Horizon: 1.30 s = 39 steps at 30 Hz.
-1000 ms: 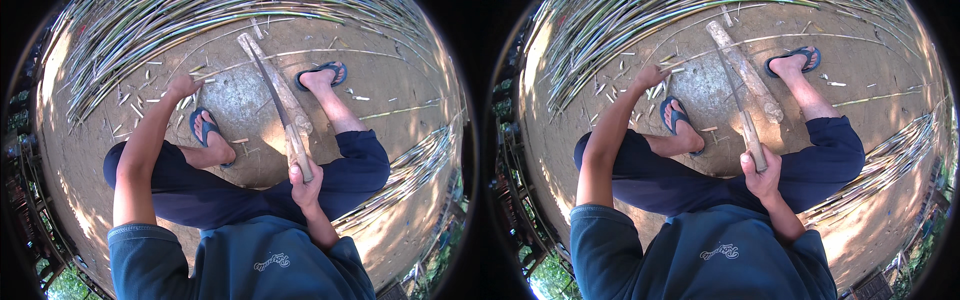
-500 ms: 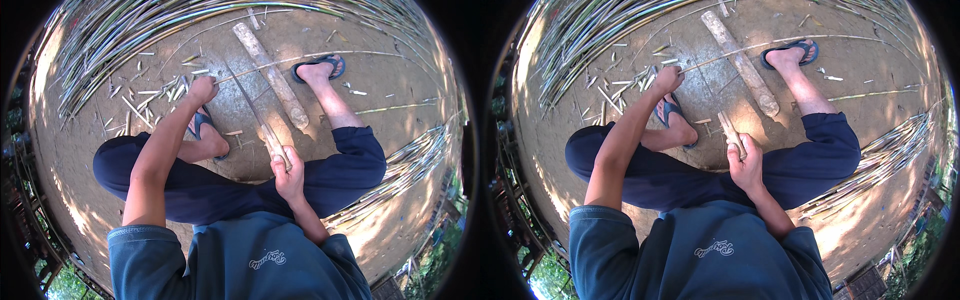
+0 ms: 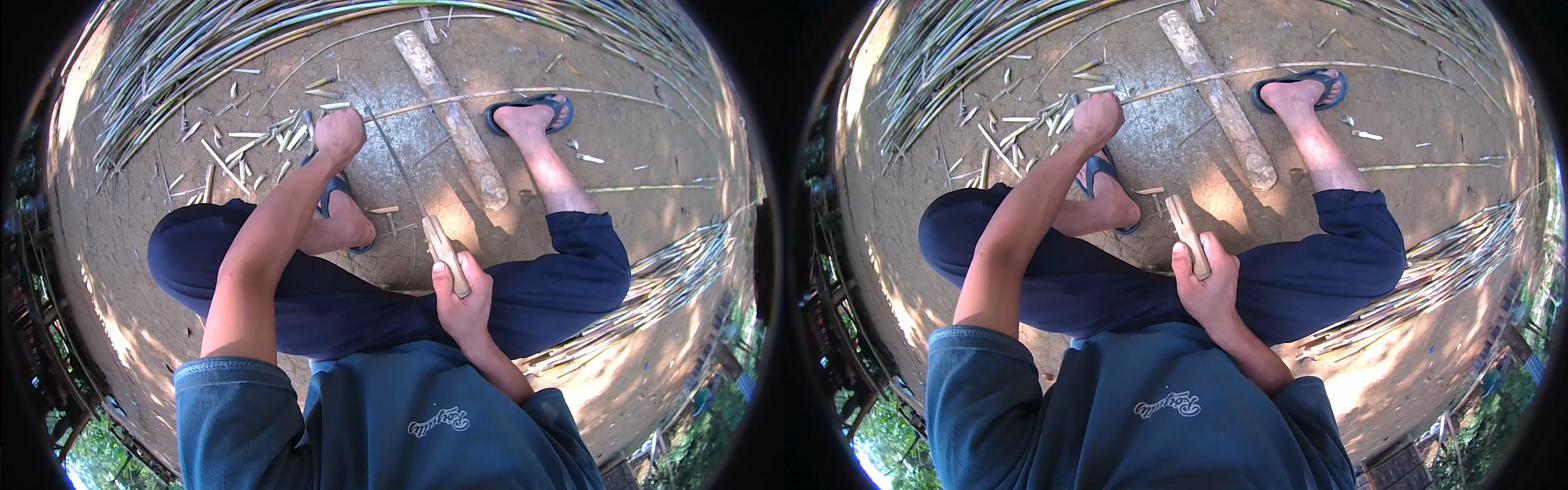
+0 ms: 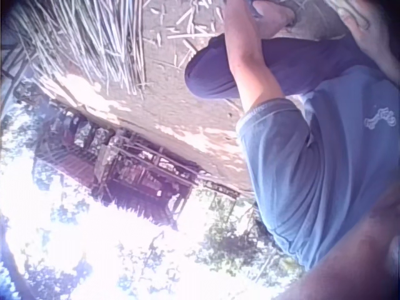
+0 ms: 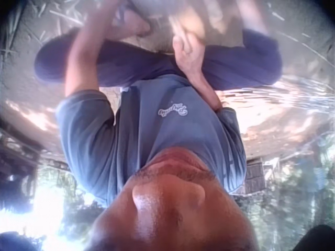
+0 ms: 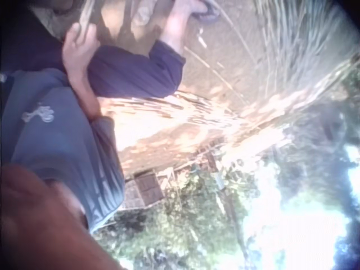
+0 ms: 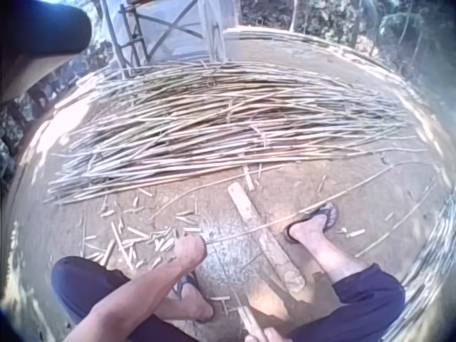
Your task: The person sits on the ground and uses a machete to split long bamboo stalks into thin strips. They repeatedly place a stalk on a wooden block, split it lengthwise, and then cut the resulting strips into shorter pieces, which are discarded onto the ground.
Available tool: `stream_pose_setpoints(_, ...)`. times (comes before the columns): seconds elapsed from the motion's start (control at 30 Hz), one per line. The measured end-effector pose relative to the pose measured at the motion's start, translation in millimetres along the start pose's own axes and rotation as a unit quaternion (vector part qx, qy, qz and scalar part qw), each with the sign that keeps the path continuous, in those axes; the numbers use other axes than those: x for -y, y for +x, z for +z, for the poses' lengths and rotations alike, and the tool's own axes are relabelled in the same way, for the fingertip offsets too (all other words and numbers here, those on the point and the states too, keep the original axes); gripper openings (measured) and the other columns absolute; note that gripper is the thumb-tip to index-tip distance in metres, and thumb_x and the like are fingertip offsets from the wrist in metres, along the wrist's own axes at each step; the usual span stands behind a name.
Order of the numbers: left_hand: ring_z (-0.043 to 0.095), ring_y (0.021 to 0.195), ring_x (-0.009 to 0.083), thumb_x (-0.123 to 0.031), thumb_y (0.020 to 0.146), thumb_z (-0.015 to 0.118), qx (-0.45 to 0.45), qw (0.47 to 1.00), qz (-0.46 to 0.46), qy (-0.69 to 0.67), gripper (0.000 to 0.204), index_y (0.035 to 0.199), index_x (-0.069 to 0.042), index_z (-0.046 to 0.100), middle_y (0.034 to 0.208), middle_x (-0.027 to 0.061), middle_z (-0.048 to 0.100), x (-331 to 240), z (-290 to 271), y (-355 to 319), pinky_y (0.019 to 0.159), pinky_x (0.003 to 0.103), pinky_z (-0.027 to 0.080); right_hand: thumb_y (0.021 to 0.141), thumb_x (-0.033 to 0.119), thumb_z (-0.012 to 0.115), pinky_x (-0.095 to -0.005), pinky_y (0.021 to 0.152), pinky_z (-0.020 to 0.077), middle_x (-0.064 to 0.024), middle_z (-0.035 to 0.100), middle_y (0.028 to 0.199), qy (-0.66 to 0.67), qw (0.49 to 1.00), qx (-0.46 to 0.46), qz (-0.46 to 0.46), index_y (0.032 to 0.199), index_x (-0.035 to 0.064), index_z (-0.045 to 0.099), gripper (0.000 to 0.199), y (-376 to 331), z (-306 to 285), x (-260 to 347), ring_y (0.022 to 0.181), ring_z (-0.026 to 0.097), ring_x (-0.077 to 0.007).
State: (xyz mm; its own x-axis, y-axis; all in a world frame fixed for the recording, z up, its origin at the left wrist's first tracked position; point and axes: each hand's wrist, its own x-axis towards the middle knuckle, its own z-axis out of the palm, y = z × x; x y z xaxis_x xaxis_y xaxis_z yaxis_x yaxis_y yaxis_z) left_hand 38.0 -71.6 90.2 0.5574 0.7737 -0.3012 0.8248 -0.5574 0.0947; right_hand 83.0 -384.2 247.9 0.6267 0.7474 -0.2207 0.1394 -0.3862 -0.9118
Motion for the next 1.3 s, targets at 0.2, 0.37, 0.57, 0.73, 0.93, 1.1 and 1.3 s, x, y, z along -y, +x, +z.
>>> stream_pose_setpoints(0.2,0.07,0.086,0.0362,-0.013,0.085,0.05,0.041,0.999,-0.015,-0.001,0.026,0.092,-0.001,0.072,0.095,0.0219,0.07,-8,0,-3,0.075,0.044,0.056,0.091,0.012,0.064,-0.0287,0.046,0.0306,-0.0027,0.041,0.053,0.029,0.998,-0.004,0.049,0.07,0.0019,0.044,0.031,-28,-6,3,0.052,0.034,-0.0061)
stream_pose_setpoints(0.37,0.07,0.091,0.0329,-0.011,0.086,0.051,0.072,0.997,-0.026,0.001,0.025,0.096,-0.003,0.073,0.1,0.0187,0.071,-22,23,-2,0.077,0.042,0.056,0.09,0.016,0.066,-0.0316,0.044,0.0351,-0.009,0.045,0.05,-0.006,1.0,-0.016,0.025,0.067,0.0008,0.047,0.033,1,8,-12,0.043,0.041,-0.0104)
stream_pose_setpoints(0.57,0.07,0.092,0.0323,-0.01,0.087,0.051,0.074,0.996,-0.043,-0.026,0.025,0.096,-0.003,0.073,0.099,0.0182,0.071,-19,42,1,0.078,0.042,0.057,0.09,0.017,0.067,-0.0309,0.045,0.0343,-0.0074,0.044,0.051,-0.033,0.996,0.003,0.08,0.069,0.0,0.05,0.032,-19,-3,-14,0.047,0.039,-0.0087)
stream_pose_setpoints(0.73,0.07,0.091,0.0344,-0.01,0.087,0.05,0.076,0.996,-0.028,-0.029,0.025,0.097,0.0,0.071,0.097,0.0206,0.07,-26,47,-6,0.077,0.044,0.056,0.089,0.014,0.067,-0.0313,0.044,0.0355,-0.0079,0.047,0.051,-0.028,0.997,-0.02,0.066,0.068,-0.0003,0.047,0.032,-9,4,-24,0.047,0.041,-0.0081)
stream_pose_setpoints(0.93,0.07,0.089,0.035,-0.01,0.086,0.051,0.072,0.996,-0.02,-0.041,0.024,0.096,0.0,0.071,0.095,0.021,0.07,-22,56,-3,0.077,0.044,0.056,0.088,0.014,0.068,-0.031,0.045,0.0368,-0.01,0.048,0.051,-0.025,0.999,-0.03,0.0,0.068,-0.0001,0.051,0.029,26,23,-43,0.046,0.045,-0.0109)
stream_pose_setpoints(1.1,0.07,0.089,0.0345,-0.011,0.085,0.052,0.064,0.997,-0.032,-0.041,0.023,0.095,-0.001,0.072,0.096,0.0196,0.071,-23,58,-1,0.077,0.044,0.057,0.086,0.013,0.07,-0.0303,0.046,0.0388,-0.0083,0.051,0.051,-0.033,0.998,-0.017,0.057,0.071,-0.0005,0.056,0.025,-16,-5,-52,0.047,0.048,-0.0091)
stream_pose_setpoints(1.3,0.07,0.091,0.0342,-0.011,0.085,0.052,0.077,0.995,-0.031,-0.057,0.024,0.096,-0.002,0.072,0.097,0.0188,0.071,-38,60,-10,0.079,0.044,0.056,0.084,0.014,0.068,-0.0324,0.053,0.0449,-0.0136,0.061,0.061,-0.034,0.999,-0.029,0.005,0.08,-0.0014,0.062,0.017,63,39,-78,0.051,0.056,-0.0178)
